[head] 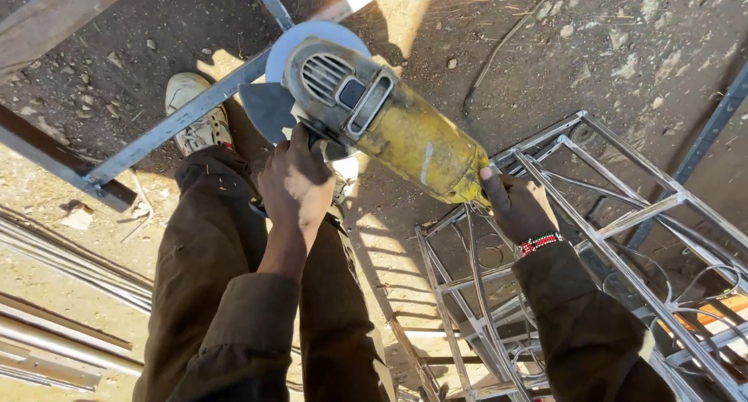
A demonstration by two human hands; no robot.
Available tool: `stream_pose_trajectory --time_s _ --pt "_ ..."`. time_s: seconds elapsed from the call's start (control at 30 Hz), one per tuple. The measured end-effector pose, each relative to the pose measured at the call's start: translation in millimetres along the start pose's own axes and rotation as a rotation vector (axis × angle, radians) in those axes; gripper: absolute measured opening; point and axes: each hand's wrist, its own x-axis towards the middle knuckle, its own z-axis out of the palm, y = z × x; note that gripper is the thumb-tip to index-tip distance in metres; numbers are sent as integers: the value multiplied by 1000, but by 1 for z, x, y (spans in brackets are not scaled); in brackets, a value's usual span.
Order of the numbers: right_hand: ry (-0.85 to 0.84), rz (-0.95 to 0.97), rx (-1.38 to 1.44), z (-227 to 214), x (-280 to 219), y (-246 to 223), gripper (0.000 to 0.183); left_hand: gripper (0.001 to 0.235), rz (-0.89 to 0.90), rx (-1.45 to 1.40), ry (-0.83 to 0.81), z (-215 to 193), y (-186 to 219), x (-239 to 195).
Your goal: The person is using a handheld angle grinder to smooth out the welds on a metal frame structure.
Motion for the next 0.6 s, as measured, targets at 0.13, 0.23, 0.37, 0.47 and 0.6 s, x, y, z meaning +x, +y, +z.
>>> stream_pose_trajectory --time_s 0.13,0.23,0.37,0.47,0.6 --pt "-36 18 11 1 -3 1 80 40 71 8 71 9 -11 -3" --pt "-46 54 95 -9 6 -5 78 46 36 -28 78 18 -7 -1" --pt "-45 46 104 -9 7 -16 82 40 26 43 142 12 -9 6" --pt "-32 21 61 -10 4 -26 81 36 36 65 109 2 -9 4" --pt "-79 37 180 18 28 70 78 36 27 60 126 0 -4 14"
